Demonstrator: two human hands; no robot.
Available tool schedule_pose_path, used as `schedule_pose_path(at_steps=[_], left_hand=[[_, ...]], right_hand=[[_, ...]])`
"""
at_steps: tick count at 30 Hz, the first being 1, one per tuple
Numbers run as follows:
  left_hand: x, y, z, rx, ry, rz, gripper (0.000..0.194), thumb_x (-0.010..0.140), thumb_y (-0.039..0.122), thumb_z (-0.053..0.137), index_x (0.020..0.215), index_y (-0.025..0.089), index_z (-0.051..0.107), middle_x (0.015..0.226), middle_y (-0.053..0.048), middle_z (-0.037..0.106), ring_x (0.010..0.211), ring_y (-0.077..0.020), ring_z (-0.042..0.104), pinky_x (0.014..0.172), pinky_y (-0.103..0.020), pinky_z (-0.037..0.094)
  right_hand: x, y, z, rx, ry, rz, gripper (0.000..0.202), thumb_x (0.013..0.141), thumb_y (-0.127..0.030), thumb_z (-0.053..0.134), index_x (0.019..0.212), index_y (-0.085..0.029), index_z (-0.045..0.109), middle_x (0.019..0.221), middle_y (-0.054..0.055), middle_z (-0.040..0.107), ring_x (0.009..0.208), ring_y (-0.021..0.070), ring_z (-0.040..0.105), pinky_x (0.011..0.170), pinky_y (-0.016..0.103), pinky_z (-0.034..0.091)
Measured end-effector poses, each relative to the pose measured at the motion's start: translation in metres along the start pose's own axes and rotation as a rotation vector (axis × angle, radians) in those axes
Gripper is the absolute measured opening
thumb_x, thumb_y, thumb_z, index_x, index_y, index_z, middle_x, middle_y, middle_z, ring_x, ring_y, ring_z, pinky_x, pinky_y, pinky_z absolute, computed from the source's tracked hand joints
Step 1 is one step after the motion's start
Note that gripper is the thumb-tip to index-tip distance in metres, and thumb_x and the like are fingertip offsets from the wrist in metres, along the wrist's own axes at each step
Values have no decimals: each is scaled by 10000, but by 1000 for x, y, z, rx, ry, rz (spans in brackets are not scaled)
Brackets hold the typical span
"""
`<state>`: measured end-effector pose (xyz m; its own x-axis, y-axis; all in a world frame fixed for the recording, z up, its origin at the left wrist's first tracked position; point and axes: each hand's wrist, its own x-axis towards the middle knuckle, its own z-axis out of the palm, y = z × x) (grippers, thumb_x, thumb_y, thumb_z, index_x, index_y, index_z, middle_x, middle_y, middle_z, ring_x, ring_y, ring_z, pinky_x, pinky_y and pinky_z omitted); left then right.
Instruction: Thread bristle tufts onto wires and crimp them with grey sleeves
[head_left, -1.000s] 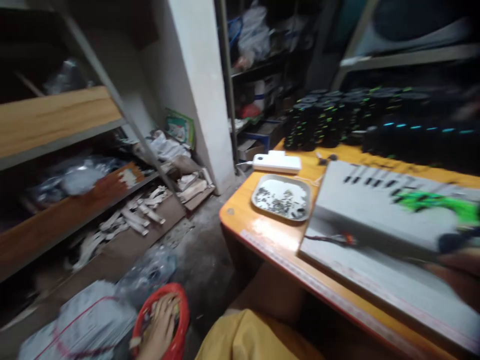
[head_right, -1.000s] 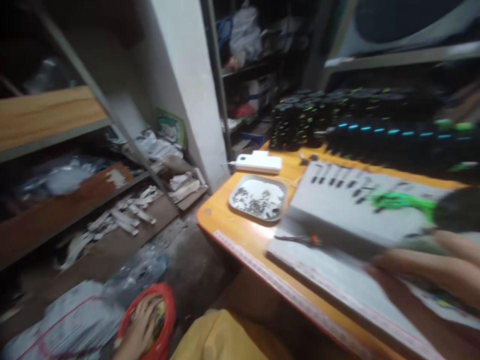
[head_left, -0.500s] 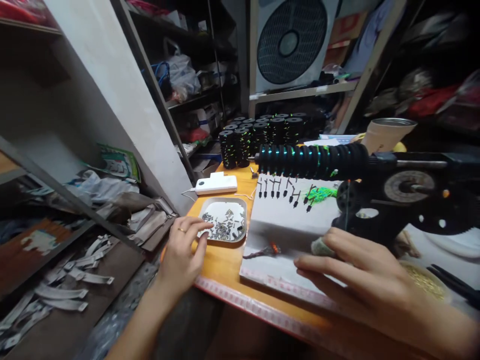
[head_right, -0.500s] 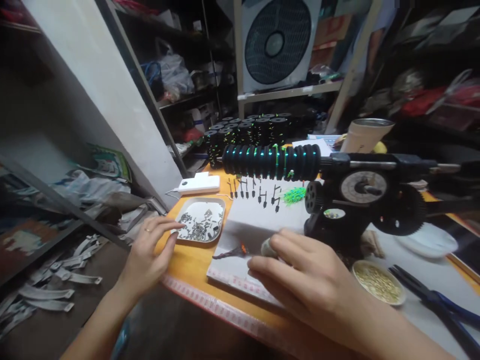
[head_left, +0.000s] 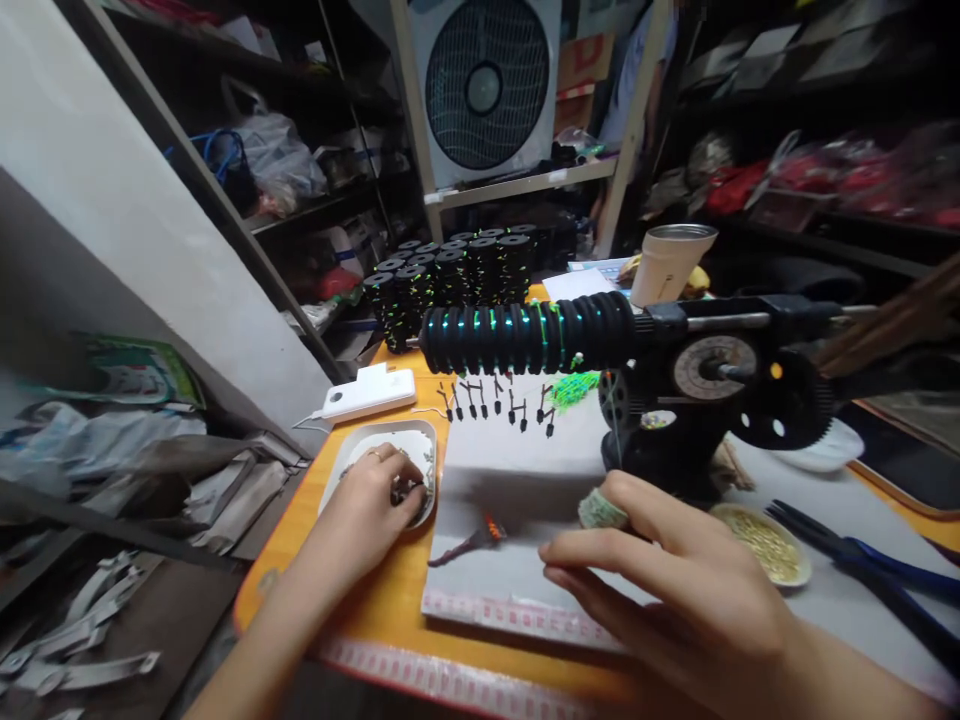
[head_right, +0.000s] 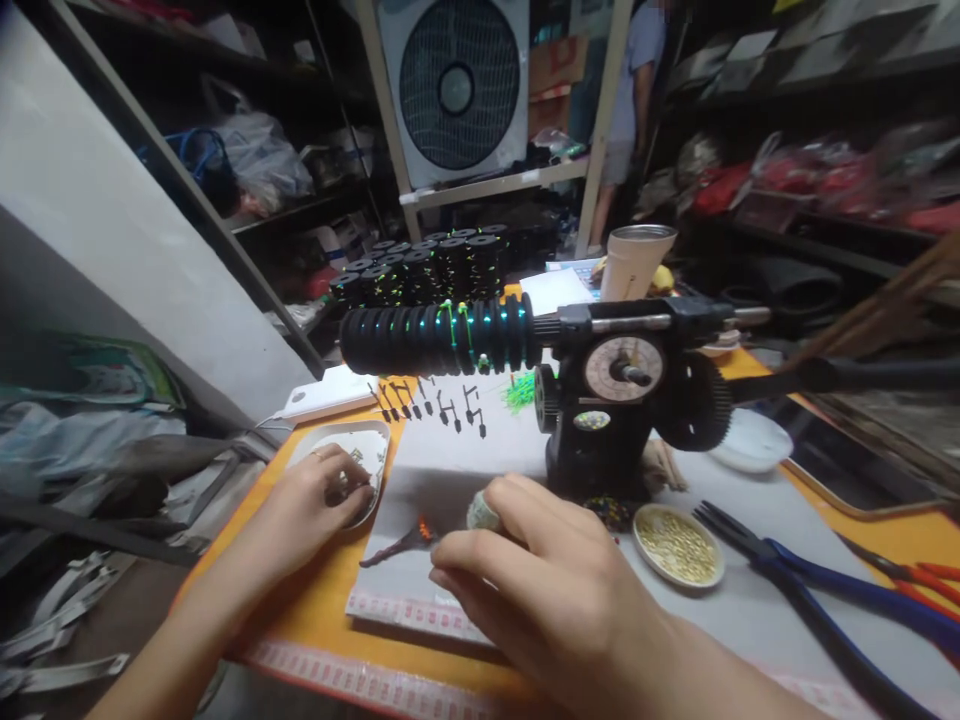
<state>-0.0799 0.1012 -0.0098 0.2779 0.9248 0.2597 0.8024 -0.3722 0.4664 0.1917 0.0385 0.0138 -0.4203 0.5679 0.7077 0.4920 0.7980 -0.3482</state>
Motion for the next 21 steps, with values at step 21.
schedule_pose_path(at_steps=[21], left_hand=[[-56,134,53,-1925,303,-707,262,466,250,975,639,192,787,606,5,754,477,-57,660,467,-77,523]], right_hand=[[-2,-13,1,323,19,81,156,783,12,607,811,-122,680,865,94,659,830,130,686,689,159,565]])
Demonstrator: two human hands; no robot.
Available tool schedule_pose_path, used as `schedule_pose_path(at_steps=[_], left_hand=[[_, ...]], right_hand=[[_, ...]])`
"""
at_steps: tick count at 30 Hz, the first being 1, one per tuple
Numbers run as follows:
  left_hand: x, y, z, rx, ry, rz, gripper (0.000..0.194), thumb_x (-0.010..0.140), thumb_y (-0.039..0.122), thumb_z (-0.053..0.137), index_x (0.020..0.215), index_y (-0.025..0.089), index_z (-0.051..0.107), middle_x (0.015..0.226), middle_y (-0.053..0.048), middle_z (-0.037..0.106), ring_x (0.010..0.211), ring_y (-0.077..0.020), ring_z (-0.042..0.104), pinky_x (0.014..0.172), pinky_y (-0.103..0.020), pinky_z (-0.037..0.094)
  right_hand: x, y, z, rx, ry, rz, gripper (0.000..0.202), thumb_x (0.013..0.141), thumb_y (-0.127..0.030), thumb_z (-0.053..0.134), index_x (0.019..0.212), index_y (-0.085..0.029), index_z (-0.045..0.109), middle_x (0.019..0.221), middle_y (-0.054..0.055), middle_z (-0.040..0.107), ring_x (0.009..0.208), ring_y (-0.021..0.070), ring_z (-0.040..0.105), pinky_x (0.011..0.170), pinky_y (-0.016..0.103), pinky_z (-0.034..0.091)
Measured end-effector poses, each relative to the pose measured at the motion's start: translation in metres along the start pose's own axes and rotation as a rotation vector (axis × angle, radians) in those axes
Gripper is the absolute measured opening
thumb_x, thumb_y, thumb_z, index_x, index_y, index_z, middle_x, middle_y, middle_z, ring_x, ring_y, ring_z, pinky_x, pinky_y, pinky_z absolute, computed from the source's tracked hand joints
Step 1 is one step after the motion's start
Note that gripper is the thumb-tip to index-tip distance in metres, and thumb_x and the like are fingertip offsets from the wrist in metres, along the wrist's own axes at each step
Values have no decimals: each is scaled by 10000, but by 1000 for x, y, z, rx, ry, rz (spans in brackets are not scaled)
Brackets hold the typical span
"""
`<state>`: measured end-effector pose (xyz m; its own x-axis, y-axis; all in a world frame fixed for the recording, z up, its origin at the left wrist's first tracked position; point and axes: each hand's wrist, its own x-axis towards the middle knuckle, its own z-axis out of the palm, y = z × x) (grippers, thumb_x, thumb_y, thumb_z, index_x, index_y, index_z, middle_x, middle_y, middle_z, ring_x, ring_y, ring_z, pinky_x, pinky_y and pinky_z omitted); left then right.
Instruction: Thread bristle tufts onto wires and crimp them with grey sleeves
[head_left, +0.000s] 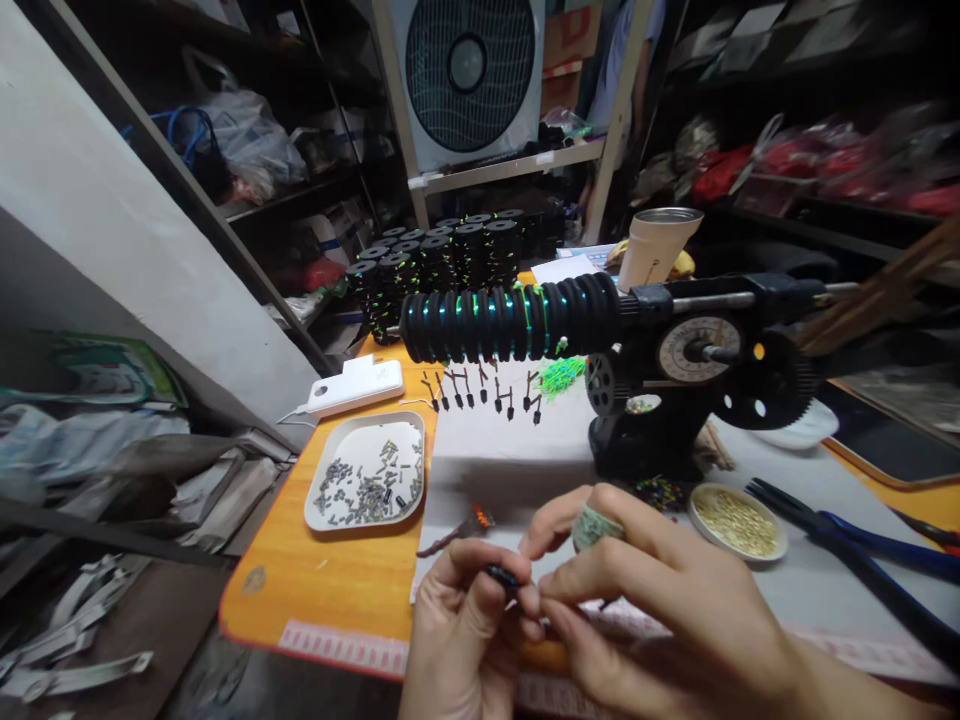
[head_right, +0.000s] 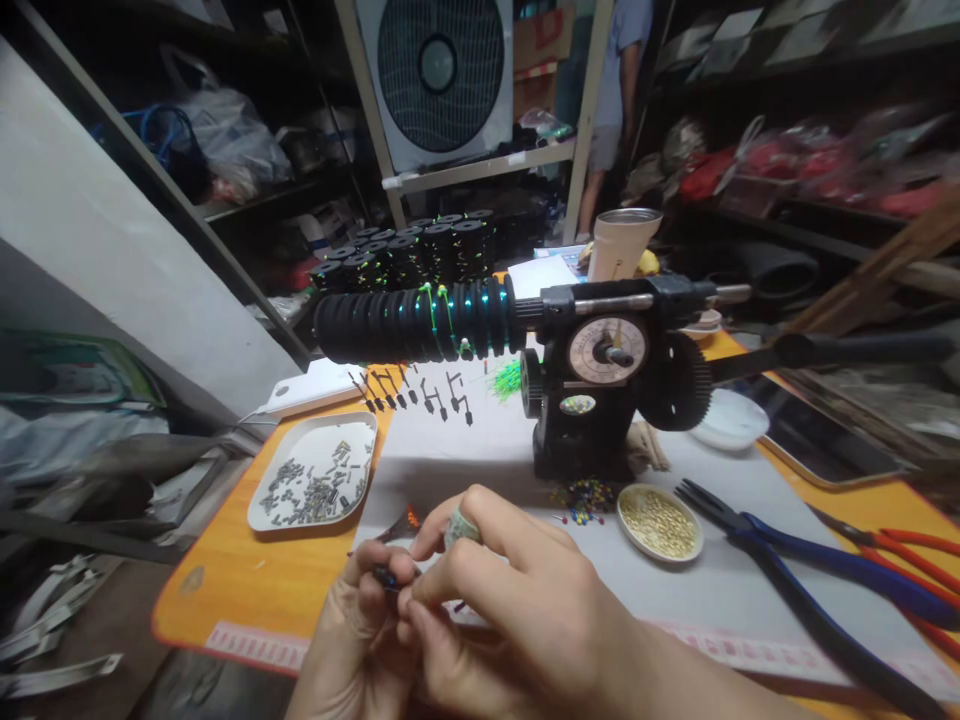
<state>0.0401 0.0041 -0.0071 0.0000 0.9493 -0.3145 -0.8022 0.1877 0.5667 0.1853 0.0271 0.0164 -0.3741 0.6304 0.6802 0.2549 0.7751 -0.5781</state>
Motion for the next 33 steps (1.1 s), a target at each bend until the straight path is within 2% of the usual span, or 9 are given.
schedule_pose_path(at_steps=[11,16,25,30,33], left_hand=[[-1,-1,0,0,-4,64,235,474,242,970,636,225,801,642,12,756,546,-78,681,464,-74,520],[-2,-1,1,3,-38,9,215,506,243,963,655,221,810,598,10,738,465,-49,638,484,-81,525],[-3,2,-1,17,-10,6,226,515,218,960,683,222,809,649,-8,768,569,-91,693,484,-84,530],[-6,5,0,48,-51,-1,211,551,211,945,716,190,815,646,-2,714,552,-84,658,539,-126,559],[-8,7,-2,100,-37,-12,215,566,244,937,734,173,824,644,-10,666,560,-84,640,563,-131,556]], right_hand=[[0,-1,3,3,28,-9,146,772,14,616,790,-123,663,844,90,667,845,129,689,742,157,573],[-2,-2,3,-4,44,-5,153,789,-5,603,805,-146,662,846,84,664,826,141,688,719,197,589],[-2,-3,1,2,47,-4,161,783,-2,617,819,-154,659,864,82,674,840,144,686,699,192,586],[-1,-3,0,18,42,4,171,794,-4,597,819,-159,664,847,71,650,802,139,676,659,184,572],[-1,-2,0,3,25,-12,151,813,-22,587,804,-162,643,817,60,623,790,145,654,637,193,563]])
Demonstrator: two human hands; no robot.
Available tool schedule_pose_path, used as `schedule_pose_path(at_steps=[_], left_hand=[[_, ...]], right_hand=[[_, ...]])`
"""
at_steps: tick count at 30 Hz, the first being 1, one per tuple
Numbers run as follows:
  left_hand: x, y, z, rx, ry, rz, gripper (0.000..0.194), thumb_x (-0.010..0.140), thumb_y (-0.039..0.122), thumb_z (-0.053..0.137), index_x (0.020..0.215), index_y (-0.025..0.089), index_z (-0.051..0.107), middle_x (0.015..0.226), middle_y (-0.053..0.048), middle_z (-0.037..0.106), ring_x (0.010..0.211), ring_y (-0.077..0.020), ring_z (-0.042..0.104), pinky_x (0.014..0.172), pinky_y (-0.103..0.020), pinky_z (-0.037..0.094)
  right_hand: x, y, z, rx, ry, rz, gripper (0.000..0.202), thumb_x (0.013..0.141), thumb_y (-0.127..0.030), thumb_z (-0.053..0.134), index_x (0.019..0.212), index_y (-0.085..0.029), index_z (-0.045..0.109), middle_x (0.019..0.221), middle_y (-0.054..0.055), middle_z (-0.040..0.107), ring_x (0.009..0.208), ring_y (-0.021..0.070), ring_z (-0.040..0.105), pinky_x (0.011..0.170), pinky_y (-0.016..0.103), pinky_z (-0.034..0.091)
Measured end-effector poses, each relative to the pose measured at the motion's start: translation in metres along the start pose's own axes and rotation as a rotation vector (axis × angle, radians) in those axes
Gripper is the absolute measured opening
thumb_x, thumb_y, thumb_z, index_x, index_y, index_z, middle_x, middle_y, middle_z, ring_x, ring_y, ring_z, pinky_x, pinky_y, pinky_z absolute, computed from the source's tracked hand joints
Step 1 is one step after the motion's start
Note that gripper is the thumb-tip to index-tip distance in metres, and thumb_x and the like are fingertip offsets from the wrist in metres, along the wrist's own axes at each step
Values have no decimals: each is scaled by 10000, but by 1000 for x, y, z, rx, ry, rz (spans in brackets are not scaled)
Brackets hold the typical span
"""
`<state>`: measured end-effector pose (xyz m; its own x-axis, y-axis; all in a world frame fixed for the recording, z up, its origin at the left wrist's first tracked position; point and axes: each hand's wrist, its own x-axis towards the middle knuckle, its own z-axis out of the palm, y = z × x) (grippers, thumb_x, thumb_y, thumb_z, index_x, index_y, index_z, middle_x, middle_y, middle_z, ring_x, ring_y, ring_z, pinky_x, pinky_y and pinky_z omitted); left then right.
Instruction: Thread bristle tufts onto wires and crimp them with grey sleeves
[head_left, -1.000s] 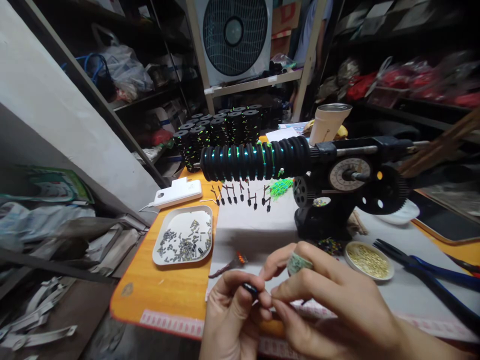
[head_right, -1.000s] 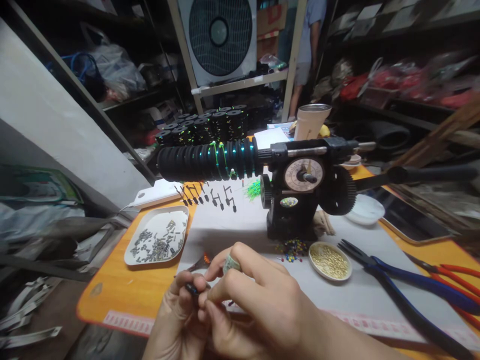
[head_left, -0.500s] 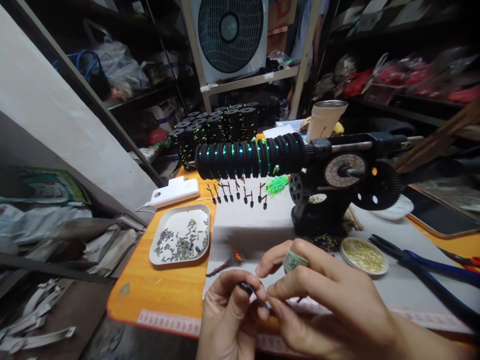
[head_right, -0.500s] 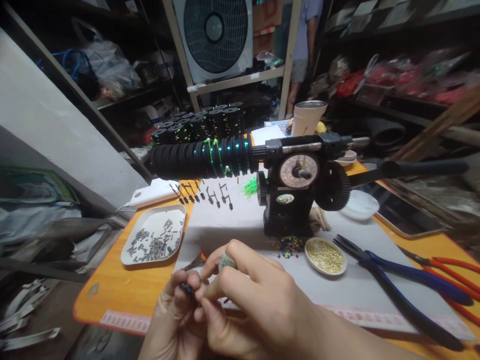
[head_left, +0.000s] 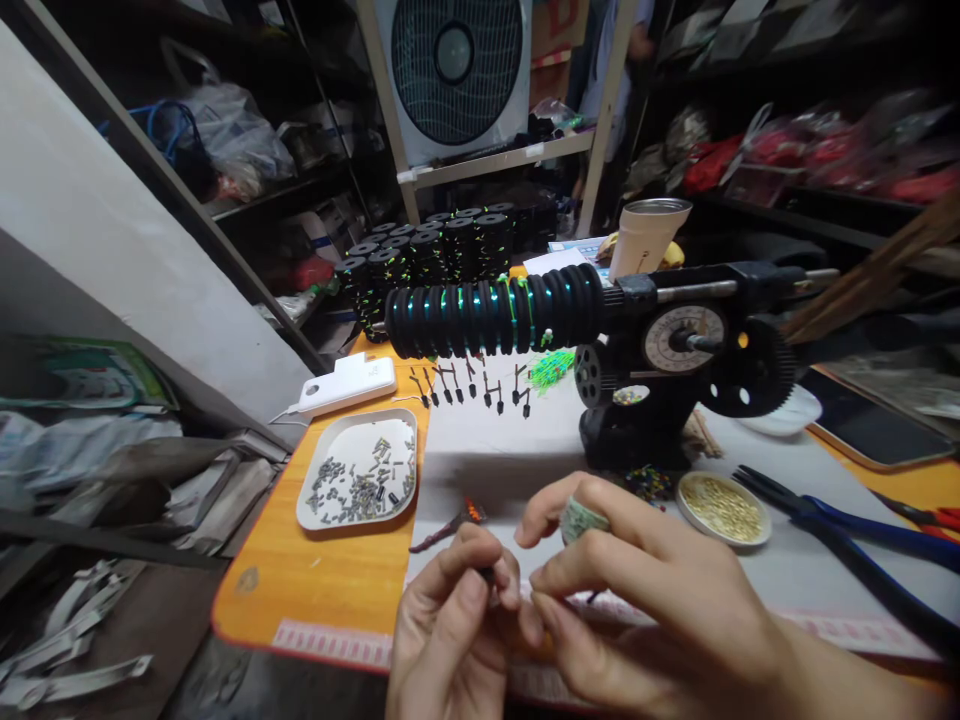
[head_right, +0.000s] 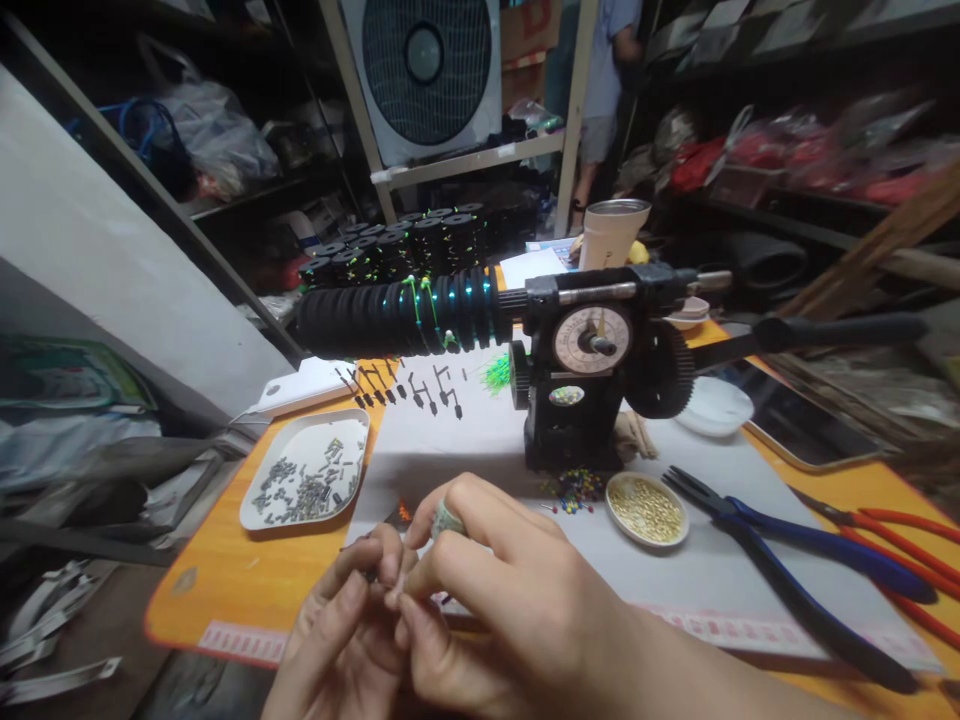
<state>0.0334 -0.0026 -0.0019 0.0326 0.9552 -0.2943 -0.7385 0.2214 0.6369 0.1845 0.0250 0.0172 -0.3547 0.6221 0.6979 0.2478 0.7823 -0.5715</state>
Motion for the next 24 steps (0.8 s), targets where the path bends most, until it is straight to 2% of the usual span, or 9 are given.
schedule_pose_path(at_steps=[4,9,24], left_hand=[[-2,-2,-2,92,60,75,238,551,247,941,744,181,819,703,-13,638,618,-88,641,598,-132,547],[-2,-4,0,140,9,203,224,598,220,915,739,210,741,710,10,638,533,-71,603,514,-138,504],[-1,-4,4,159,13,232,253,597,223,918,758,215,723,710,17,654,523,-76,612,525,-150,519]], right_hand=[[0,1,1,-41,-21,-1,144,837,-38,571,789,-158,633,824,63,603,794,142,634,645,196,553],[-1,1,2,-48,-25,-3,143,848,-50,562,785,-152,640,829,73,597,773,145,623,638,201,547],[-2,1,0,-40,-38,1,147,853,-48,553,792,-151,639,817,70,583,763,148,604,628,208,536]])
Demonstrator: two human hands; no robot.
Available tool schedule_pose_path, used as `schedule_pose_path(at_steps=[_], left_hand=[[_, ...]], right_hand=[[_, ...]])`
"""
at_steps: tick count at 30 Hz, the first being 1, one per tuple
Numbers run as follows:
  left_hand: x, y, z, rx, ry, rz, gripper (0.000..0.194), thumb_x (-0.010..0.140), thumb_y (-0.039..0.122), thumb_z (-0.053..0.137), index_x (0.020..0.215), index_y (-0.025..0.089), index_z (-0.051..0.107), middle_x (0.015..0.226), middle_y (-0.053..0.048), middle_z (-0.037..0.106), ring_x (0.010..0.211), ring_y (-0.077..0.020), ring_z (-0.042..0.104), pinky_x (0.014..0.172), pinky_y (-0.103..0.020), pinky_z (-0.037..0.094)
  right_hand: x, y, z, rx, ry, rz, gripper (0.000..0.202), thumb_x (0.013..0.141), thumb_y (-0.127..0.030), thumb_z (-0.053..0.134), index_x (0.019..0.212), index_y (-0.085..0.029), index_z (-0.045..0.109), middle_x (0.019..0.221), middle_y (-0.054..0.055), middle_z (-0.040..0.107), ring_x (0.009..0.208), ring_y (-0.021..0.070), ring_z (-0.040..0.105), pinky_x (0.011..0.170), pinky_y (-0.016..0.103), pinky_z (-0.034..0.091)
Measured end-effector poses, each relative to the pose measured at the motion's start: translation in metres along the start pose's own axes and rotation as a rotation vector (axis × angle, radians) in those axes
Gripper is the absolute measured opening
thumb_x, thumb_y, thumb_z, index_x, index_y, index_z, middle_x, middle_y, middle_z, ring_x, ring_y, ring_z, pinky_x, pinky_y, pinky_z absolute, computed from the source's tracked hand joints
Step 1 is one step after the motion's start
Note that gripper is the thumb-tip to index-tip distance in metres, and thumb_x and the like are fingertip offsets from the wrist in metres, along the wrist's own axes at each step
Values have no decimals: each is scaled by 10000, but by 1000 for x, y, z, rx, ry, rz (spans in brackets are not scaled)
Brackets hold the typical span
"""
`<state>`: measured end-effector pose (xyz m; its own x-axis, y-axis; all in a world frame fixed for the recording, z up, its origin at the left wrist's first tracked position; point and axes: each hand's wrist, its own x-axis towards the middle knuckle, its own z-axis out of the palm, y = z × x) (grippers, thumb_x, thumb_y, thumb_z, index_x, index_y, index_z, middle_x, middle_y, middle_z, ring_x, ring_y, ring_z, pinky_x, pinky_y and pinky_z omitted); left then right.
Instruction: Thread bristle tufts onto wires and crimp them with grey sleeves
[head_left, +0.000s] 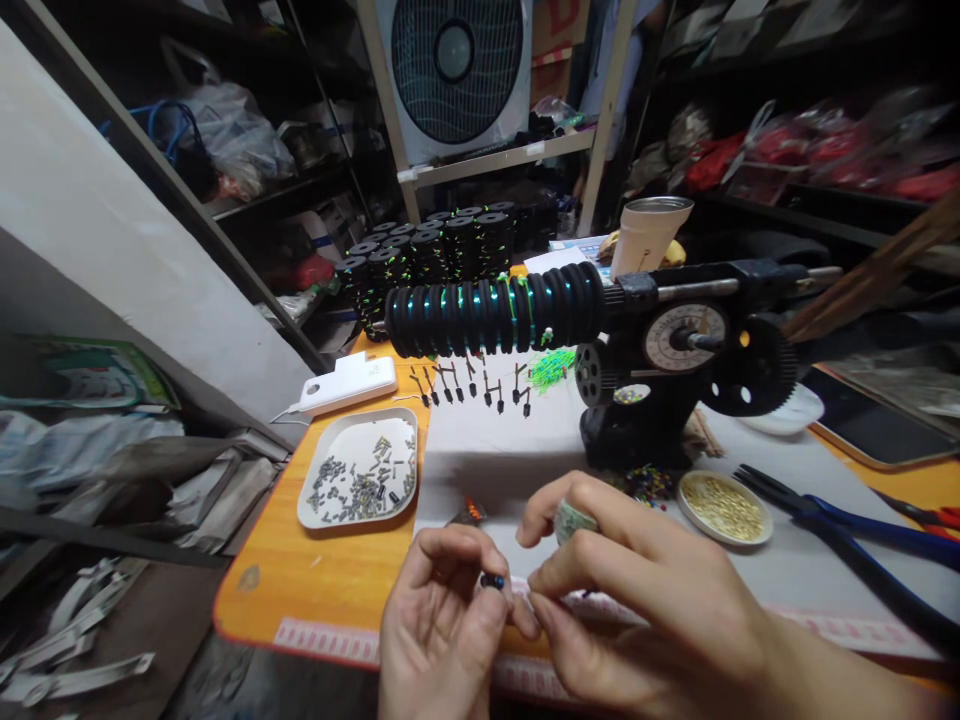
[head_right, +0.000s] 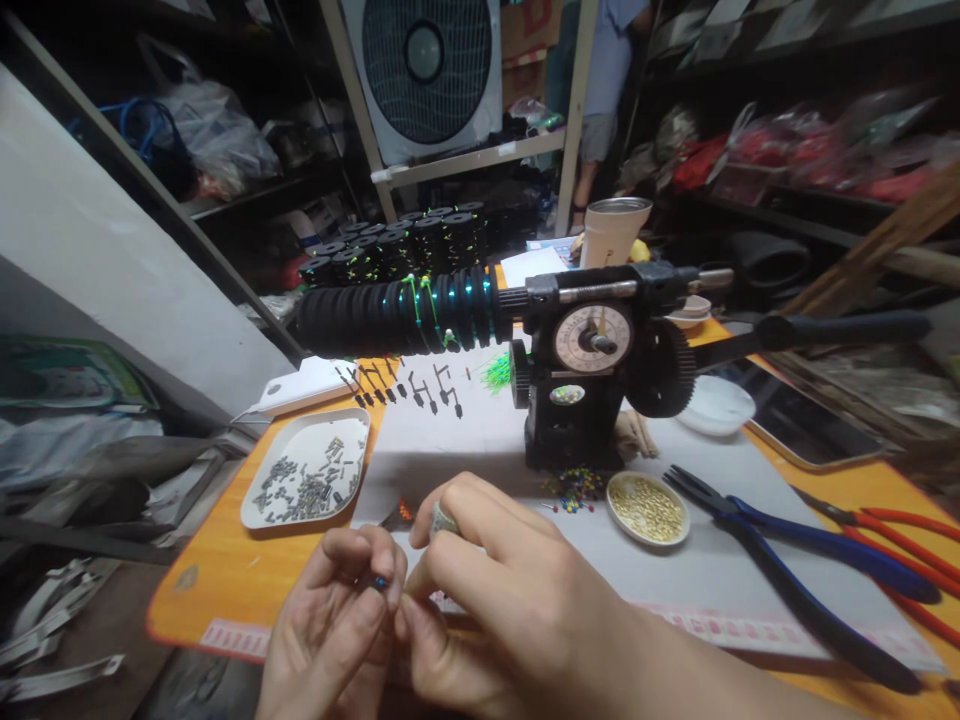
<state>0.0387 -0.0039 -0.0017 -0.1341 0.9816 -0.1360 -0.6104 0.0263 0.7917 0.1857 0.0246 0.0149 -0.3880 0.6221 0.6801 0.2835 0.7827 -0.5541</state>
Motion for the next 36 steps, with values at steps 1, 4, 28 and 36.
schedule_pose_path(at_steps=[1,4,28,36], left_hand=[[0,0,0,5,2,3,254,597,225,919,757,215,721,710,18,653,519,-74,609,526,-149,521],[-1,0,1,23,14,19,257,595,232,920,755,217,720,717,15,654,534,-75,614,530,-140,516],[-4,-9,-5,151,41,165,243,639,270,902,804,235,726,753,-6,658,698,-121,625,620,-146,530],[-4,-11,-8,153,-2,157,221,699,285,867,849,253,709,788,16,660,725,-105,618,656,-141,528]], right_hand=[[0,0,0,-3,-4,0,149,856,-49,550,795,-154,636,819,69,583,765,149,604,628,210,537],[1,0,0,-11,-5,3,151,860,-53,546,793,-161,628,819,65,582,767,148,603,631,211,541],[1,1,-1,-7,-1,3,150,830,-13,553,815,-135,640,842,57,590,791,114,612,668,161,518],[0,0,-2,-5,-8,4,122,836,-34,560,813,-125,637,847,64,586,798,111,608,679,150,513]])
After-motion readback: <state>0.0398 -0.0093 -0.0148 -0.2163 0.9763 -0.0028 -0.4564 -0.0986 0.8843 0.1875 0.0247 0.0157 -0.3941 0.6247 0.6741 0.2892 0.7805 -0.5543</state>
